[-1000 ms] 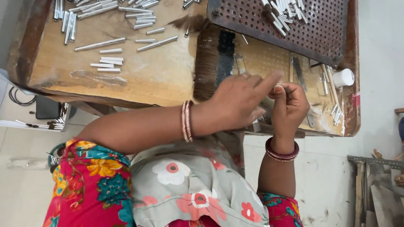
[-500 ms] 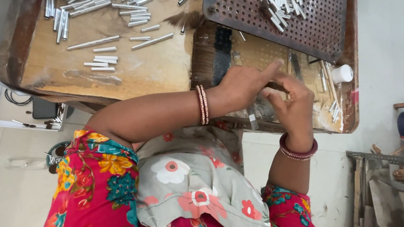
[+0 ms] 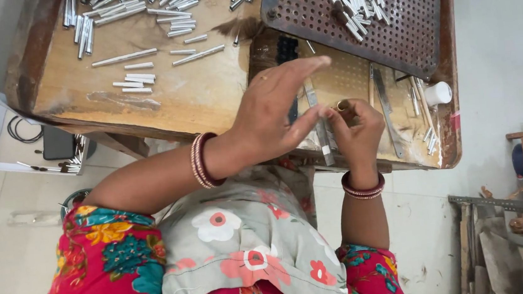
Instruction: The person is filing the edges of small metal tubes and inspecting them at a workbench.
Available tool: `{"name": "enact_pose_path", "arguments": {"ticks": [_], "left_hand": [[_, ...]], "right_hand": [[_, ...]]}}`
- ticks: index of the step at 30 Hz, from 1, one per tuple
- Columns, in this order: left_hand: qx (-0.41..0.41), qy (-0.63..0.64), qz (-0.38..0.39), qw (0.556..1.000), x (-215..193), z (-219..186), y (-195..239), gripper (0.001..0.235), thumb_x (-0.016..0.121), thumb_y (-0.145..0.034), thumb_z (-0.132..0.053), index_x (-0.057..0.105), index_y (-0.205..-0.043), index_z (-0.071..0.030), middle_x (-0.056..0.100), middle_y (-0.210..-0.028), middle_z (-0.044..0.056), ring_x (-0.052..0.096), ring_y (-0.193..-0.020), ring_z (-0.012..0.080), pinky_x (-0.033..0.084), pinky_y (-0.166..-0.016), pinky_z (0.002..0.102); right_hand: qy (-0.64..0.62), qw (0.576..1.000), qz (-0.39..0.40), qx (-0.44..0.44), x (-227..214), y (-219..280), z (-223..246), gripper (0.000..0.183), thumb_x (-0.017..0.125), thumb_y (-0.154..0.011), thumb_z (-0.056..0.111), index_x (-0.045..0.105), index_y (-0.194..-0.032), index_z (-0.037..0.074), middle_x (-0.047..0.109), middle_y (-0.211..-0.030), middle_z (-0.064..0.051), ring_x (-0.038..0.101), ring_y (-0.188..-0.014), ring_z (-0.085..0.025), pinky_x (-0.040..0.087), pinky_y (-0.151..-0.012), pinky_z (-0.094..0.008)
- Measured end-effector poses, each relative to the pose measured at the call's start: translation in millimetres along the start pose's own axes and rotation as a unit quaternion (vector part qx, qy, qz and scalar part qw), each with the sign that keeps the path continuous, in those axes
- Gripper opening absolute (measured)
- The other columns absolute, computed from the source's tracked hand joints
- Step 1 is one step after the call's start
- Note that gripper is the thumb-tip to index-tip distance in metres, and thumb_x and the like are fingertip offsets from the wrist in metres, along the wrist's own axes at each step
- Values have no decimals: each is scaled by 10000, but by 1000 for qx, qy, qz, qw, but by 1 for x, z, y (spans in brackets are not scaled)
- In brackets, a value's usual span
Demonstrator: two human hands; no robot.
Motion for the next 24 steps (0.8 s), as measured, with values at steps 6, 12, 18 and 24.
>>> {"name": "enact_pose_path", "arguments": {"ticks": [6, 12, 18, 24], "left_hand": [[-66, 8, -83, 994, -28, 40, 39, 96, 719, -1058, -136, 624, -1049, -122, 696, -1311, 134, 687, -1137, 261, 526, -990, 341], [-106, 71, -146, 981, -40, 54, 39, 164, 706, -1044, -102, 590, -1125, -18, 654, -1264, 164, 656, -1221, 289, 515, -1068, 370], [-132, 72, -139, 979, -38, 64, 48, 126, 701, -1048, -95, 602, -1094, -30, 661, -1265, 161, 662, -1221, 285, 517, -1061, 369], [-132, 88, -140, 977, -37, 69, 53, 113, 669, -1069, -123, 609, -1090, -29, 643, -1295, 158, 656, -1233, 279, 514, -1073, 365]], "right_hand": [[-50, 994, -43, -88, -5, 11, 6, 477, 706, -955, 559, 759, -1068, 98, 708, -937, -37, 683, -855, -145, 521, -748, -314], [67, 982, -108, -138, -4, 30, -16, 441, 689, -1024, 535, 763, -1100, 107, 721, -970, -39, 637, -976, -193, 361, -1043, -378], [96, 975, -138, -146, -14, 35, 14, 415, 821, -939, 488, 747, -977, 81, 704, -890, -31, 605, -895, -197, 366, -959, -392], [76, 975, -152, -141, -14, 35, 9, 389, 839, -942, 438, 742, -1016, 69, 689, -901, -31, 599, -910, -202, 365, -995, -379]]}}
Point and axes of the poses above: each hand's wrist, its own y-axis away from the middle knuckle, its own x-axis out of the palm, z = x × y, the point moved 8 cm from there along -y, towards the middle knuckle
